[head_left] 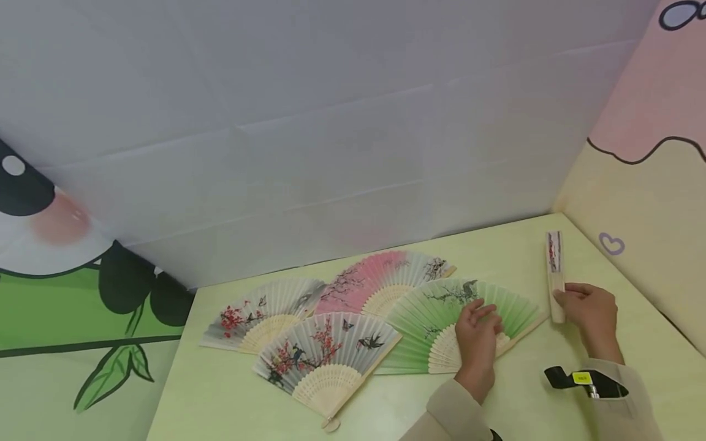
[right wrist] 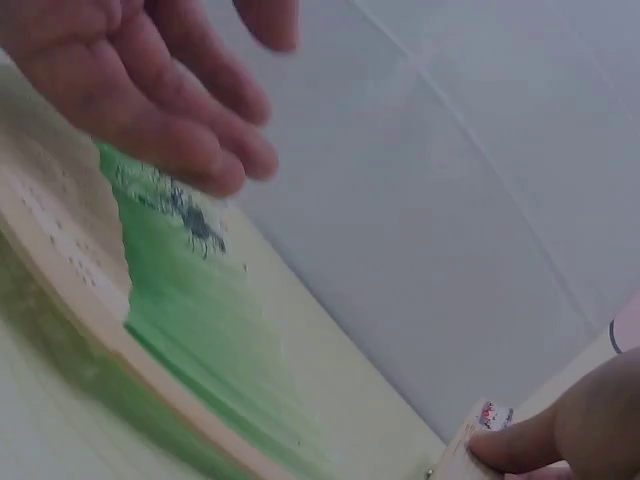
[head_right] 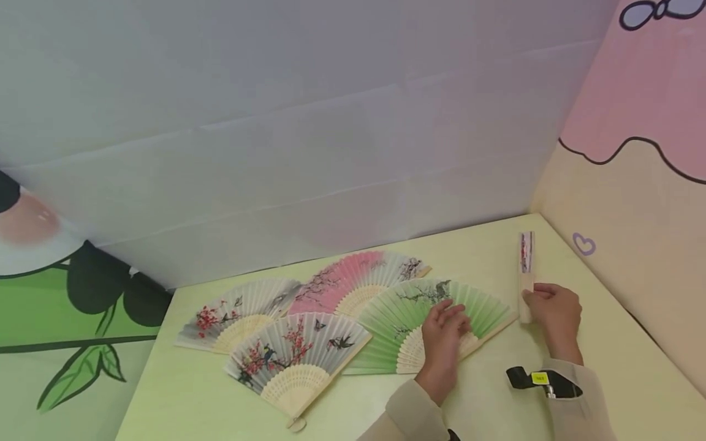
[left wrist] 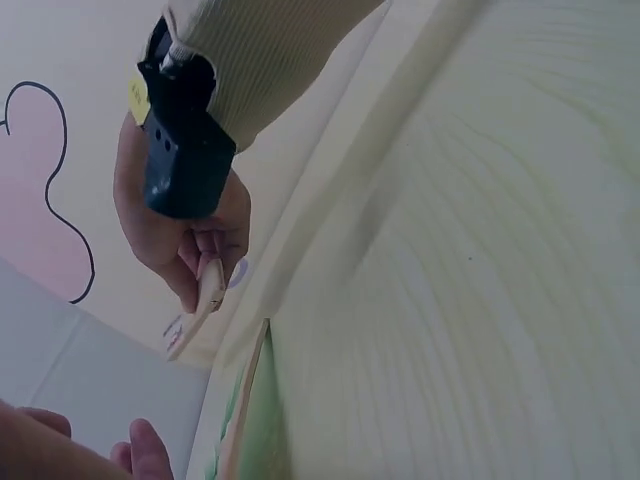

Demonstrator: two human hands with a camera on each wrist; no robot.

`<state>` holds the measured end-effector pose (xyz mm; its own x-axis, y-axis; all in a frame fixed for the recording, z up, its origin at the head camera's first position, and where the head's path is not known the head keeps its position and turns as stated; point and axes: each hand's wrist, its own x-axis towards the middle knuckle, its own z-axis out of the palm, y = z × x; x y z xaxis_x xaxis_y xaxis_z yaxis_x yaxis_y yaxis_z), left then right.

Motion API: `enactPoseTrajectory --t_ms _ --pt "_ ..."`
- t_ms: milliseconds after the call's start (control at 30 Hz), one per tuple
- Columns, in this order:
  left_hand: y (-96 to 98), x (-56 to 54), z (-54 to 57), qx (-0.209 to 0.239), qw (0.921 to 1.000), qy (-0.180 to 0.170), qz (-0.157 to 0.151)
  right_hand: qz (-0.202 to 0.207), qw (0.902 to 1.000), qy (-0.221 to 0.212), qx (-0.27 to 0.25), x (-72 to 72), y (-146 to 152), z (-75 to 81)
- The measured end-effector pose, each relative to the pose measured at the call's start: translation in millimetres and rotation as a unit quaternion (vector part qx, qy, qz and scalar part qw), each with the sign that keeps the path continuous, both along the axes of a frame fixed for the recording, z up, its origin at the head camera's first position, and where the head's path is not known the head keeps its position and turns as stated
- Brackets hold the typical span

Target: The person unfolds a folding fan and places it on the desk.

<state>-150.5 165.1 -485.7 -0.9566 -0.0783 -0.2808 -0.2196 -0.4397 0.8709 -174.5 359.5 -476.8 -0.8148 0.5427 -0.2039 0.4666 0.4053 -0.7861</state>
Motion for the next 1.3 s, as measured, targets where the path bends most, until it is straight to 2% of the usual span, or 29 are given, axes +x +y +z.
enactPoseTrajectory --t_ms 167,300,467,733,933,1167,1300 --pt "-1.7 -5.0 -0.1 0.028 0.9996 -0.002 -0.007 0.041 0.9971 0.013 -0.062 9.1 -22.8 10.7" --pt "-4.1 -7.2 0.1 0.042 0.999 0.006 -0.017 0.076 0.9946 0.018 -0.068 15.1 -41.7 18.8" --pt "-11.0 -8.6 1.7 0.041 0.9988 -0.005 -0.027 0.106 0.9911 0.028 -0.075 20.9 -64.9 24.7" --pt "-22.8 -8.6 4.1 0.02 0.9992 -0.018 -0.03 0.149 0.9842 0.042 -0.085 28.9 -91.8 24.6" --pt "-29.7 -6.5 2.8 0.005 0.9992 -0.025 -0.029 0.176 0.9802 0.037 -0.083 37.7 -103.6 24.8" --pt "-38.6 0.8 0.0 0.003 0.9991 -0.027 -0.031 0.206 0.9753 0.035 -0.073 45.9 -112.4 23.0" --pt "-46.5 4.6 -0.8 0.006 0.9988 -0.02 -0.044 0.224 0.9718 0.039 -0.062 48.8 -115.9 22.3"
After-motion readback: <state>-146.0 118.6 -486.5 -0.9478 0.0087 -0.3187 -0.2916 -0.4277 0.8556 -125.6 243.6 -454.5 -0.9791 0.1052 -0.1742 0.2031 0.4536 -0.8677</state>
